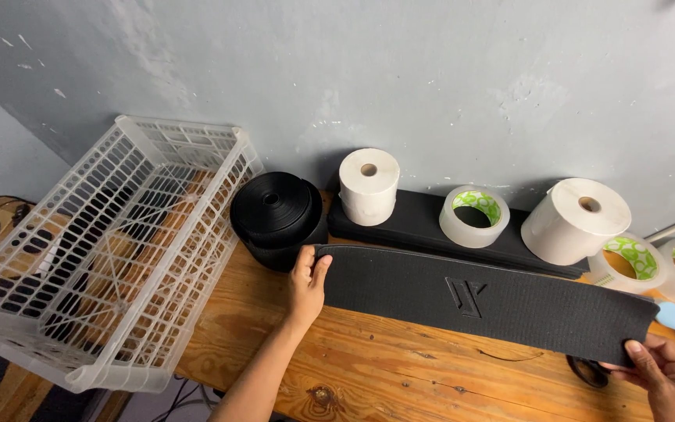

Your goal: The person cuts a black textured mat with scissors, trims the edges, and smooths the surface. The person handles the mat and scissors throughout the process on a wooden table.

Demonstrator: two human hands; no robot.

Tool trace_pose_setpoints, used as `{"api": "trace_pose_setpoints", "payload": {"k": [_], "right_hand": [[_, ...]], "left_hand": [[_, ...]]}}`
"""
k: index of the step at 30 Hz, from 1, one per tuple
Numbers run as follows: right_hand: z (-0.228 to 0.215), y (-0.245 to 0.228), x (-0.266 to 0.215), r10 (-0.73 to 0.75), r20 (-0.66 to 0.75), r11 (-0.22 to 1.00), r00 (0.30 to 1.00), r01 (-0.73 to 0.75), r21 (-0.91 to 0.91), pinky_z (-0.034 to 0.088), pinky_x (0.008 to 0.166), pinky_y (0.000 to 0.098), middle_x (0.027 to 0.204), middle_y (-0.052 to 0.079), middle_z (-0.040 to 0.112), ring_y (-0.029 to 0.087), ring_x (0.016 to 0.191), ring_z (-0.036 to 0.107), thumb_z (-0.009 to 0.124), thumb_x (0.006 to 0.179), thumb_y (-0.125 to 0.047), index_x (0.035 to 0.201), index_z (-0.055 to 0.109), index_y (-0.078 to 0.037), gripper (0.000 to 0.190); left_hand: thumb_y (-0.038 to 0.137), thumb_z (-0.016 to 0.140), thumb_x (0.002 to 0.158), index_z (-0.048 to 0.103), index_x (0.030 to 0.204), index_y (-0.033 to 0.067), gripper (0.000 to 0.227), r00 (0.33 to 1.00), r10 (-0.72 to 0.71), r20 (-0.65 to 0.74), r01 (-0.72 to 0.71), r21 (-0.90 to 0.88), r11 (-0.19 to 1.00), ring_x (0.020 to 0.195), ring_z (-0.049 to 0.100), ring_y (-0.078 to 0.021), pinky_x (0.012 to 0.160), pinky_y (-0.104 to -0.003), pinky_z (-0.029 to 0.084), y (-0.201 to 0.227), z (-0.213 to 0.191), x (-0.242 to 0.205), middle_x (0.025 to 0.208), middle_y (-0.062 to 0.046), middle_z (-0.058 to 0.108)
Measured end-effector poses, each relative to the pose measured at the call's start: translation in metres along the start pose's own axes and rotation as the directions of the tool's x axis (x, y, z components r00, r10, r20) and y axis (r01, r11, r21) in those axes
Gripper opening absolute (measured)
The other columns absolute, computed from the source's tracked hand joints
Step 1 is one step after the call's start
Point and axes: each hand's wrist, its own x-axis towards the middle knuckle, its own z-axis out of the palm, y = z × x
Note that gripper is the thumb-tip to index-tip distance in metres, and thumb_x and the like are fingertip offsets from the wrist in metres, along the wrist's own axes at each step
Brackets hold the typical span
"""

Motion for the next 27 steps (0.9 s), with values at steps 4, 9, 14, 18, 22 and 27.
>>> {"api": "trace_pose_setpoints", "payload": {"k": [4, 9, 14, 18, 22, 27], "right_hand": [[0.014, -0.028, -0.013, -0.004, -0.023, 0.999, 1.000, 0.005, 0.038, 0.054, 0.075, 0.0503, 0.118, 0.032, 0.062, 0.051, 0.080, 0.064, 0.055, 0.110, 0.002, 0.147, 0.052, 0.009, 0.037], [0.011, -0.022, -0.012, 0.053, -0.013, 0.999, 0.999, -0.053, -0.006, 0.056, 0.084, 0.0436, 0.110, 0.019, 0.064, 0.030, 0.093, 0.063, 0.063, 0.107, -0.005, 0.124, 0.059, 0.002, 0.019], [0.005, -0.014, -0.008, 0.070, -0.004, 0.997, 0.998, -0.070, -0.040, 0.054, 0.079, 0.0414, 0.107, 0.012, 0.061, 0.023, 0.091, 0.058, 0.064, 0.106, -0.008, 0.119, 0.059, -0.001, 0.015], [0.012, -0.029, -0.015, 0.089, 0.004, 0.994, 0.996, -0.089, -0.070, 0.052, 0.071, 0.0409, 0.102, 0.015, 0.065, 0.025, 0.082, 0.060, 0.064, 0.107, -0.009, 0.119, 0.063, 0.000, 0.016], [0.016, -0.034, -0.019, 0.094, -0.004, 0.994, 0.996, -0.095, -0.046, 0.052, 0.073, 0.0401, 0.098, 0.012, 0.064, 0.023, 0.079, 0.059, 0.066, 0.106, -0.011, 0.114, 0.058, -0.007, 0.011], [0.021, -0.043, -0.024, 0.061, -0.001, 0.997, 0.998, -0.061, -0.050, 0.046, 0.068, 0.0340, 0.088, 0.008, 0.062, 0.022, 0.075, 0.060, 0.068, 0.104, -0.008, 0.100, 0.055, -0.008, 0.013]], "left_hand": [[0.022, 0.056, 0.105, 0.063, 0.119, 0.0044, 0.024, 0.999, 0.035, -0.035, -0.038, -0.090, 0.995, 0.105, 0.066, -0.0172, 0.097, -0.030, 0.051, -0.003, 0.000, 0.000, 0.110, -0.006, 0.069], [0.023, 0.059, 0.103, 0.063, 0.109, 0.0057, 0.018, 0.996, -0.076, -0.045, 0.067, -0.167, 0.984, 0.093, 0.067, -0.0131, 0.086, -0.026, 0.055, 0.004, -0.004, -0.001, 0.098, -0.005, 0.071], [0.024, 0.062, 0.103, 0.062, 0.103, 0.0079, 0.016, 0.995, -0.035, -0.095, 0.023, -0.122, 0.992, 0.083, 0.063, -0.0096, 0.077, -0.024, 0.052, -0.004, -0.002, -0.002, 0.089, -0.001, 0.067], [0.026, 0.062, 0.102, 0.062, 0.105, 0.0071, 0.019, 0.995, -0.011, -0.101, 0.001, -0.096, 0.995, 0.085, 0.065, -0.0110, 0.078, -0.025, 0.054, -0.005, -0.004, -0.002, 0.090, -0.003, 0.069], [0.027, 0.062, 0.101, 0.063, 0.113, 0.0057, 0.025, 0.994, -0.005, -0.111, -0.007, -0.113, 0.994, 0.095, 0.069, -0.0144, 0.087, -0.027, 0.056, -0.009, -0.003, -0.002, 0.101, -0.006, 0.072], [0.026, 0.063, 0.101, 0.065, 0.111, 0.0069, 0.022, 0.993, 0.018, -0.119, -0.024, -0.050, 0.998, 0.087, 0.065, -0.0104, 0.079, -0.023, 0.054, -0.004, -0.008, -0.001, 0.097, -0.002, 0.069]]}}
